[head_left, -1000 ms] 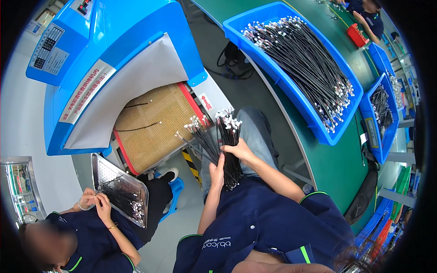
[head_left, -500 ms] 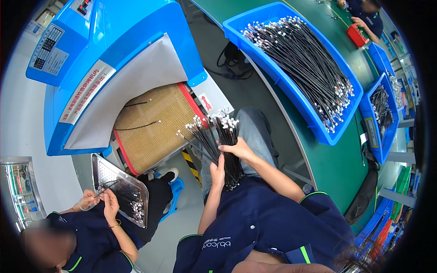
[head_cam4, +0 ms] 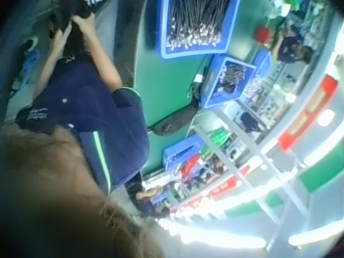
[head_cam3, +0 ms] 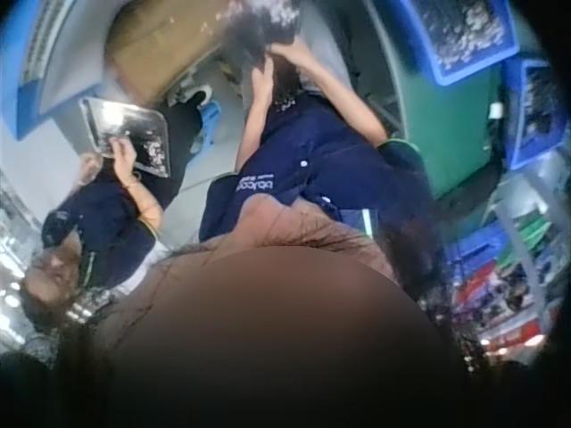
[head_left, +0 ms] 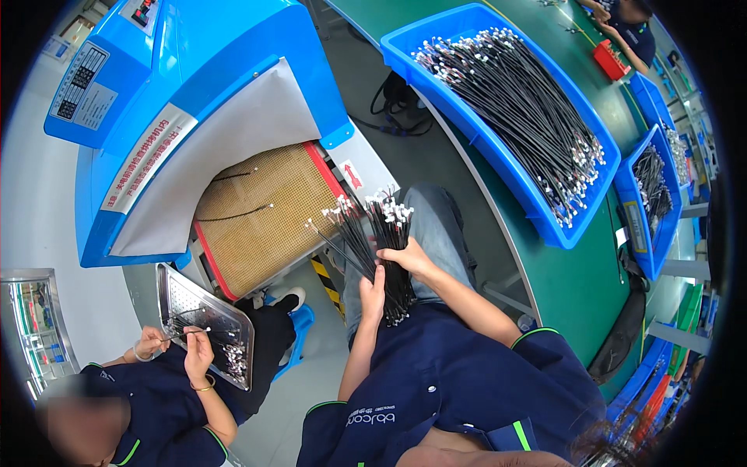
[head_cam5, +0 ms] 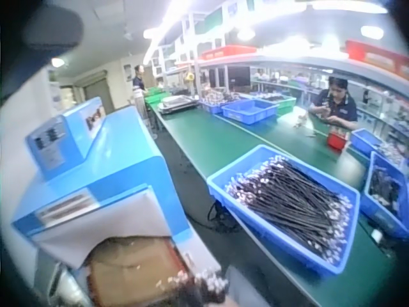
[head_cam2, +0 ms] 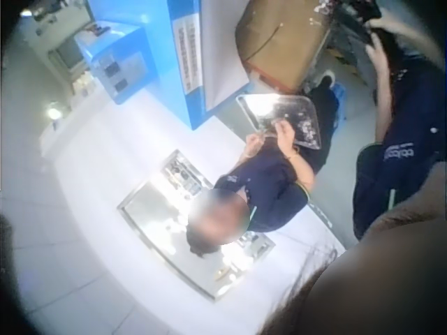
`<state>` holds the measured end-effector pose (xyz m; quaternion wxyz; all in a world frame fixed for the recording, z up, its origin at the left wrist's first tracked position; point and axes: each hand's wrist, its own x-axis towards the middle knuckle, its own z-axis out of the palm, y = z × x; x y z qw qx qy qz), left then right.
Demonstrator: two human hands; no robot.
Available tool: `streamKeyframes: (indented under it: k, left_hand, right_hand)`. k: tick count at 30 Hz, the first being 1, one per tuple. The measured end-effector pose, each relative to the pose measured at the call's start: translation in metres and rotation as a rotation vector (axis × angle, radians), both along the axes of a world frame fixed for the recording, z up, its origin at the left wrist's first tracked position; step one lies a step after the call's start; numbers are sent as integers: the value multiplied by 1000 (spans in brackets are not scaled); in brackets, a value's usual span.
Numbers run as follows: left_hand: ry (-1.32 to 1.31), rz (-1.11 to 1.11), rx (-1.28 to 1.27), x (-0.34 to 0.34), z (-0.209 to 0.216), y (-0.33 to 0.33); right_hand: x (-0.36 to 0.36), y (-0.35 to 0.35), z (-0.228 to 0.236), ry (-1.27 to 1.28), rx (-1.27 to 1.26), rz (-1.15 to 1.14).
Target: The person picks up bundles of black cables with white connectors from a blue bin and feeds them into a blue machine with a conveyor belt. They repeatedly grab handfuls of cables, align them, and place them onto the machine's belt, while a coworker works on a tray nearby.
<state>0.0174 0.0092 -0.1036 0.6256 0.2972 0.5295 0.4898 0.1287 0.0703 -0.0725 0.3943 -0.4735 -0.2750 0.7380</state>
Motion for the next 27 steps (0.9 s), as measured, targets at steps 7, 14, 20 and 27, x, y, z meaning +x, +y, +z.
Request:
streamKeyframes:
  k: [7, 14, 20, 27]
  left_hand:
    - [147, -14, 90, 1, 2, 4]
    - [125, -101, 40, -4, 4, 4]
    - [20, -36, -3, -5, -7, 1]
    - [-101, 120, 4, -8, -4, -4]
  right_hand:
    - [1, 0, 7, -32, 41, -2]
    - [-1, -3, 8, -79, 87, -54]
    - [-3, -4, -1, -183, 125, -100]
    - [3, -11, -6, -52, 108, -91]
